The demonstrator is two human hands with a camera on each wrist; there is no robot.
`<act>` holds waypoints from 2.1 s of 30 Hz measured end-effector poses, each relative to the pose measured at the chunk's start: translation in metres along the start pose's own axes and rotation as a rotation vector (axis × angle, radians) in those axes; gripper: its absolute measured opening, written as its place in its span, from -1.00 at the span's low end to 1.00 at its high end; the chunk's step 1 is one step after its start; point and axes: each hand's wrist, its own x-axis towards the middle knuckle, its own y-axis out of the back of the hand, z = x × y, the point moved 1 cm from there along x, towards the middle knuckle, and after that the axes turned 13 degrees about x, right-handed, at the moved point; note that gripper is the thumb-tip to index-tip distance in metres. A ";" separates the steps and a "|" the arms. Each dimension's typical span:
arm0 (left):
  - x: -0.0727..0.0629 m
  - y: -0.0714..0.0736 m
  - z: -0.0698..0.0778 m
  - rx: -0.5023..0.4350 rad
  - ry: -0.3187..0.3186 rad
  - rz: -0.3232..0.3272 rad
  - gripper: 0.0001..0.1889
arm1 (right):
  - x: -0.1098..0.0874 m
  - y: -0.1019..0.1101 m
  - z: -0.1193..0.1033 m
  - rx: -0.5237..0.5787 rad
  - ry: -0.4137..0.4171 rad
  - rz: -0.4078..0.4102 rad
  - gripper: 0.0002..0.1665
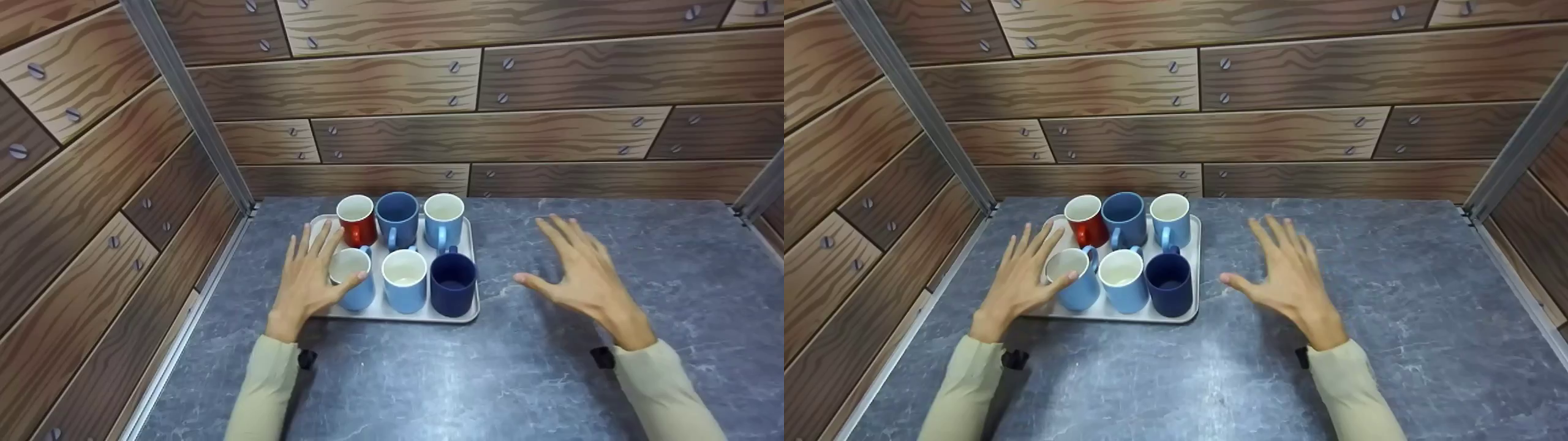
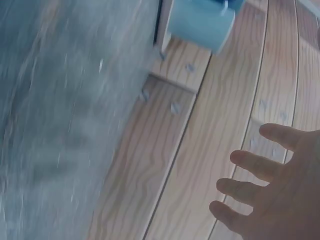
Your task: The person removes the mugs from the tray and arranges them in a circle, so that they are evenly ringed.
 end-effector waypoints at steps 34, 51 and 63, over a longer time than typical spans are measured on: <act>-0.034 -0.051 -0.078 -0.049 -0.018 -0.308 0.32 | 0.021 -0.110 -0.044 0.467 -0.001 -0.143 0.25; -0.029 -0.049 -0.079 -0.052 -0.040 -0.376 0.42 | 0.021 -0.107 -0.052 0.591 -0.018 -0.042 0.06; -0.030 -0.047 -0.079 -0.080 0.002 -0.385 0.46 | 0.023 -0.077 -0.062 0.620 0.003 -0.041 0.04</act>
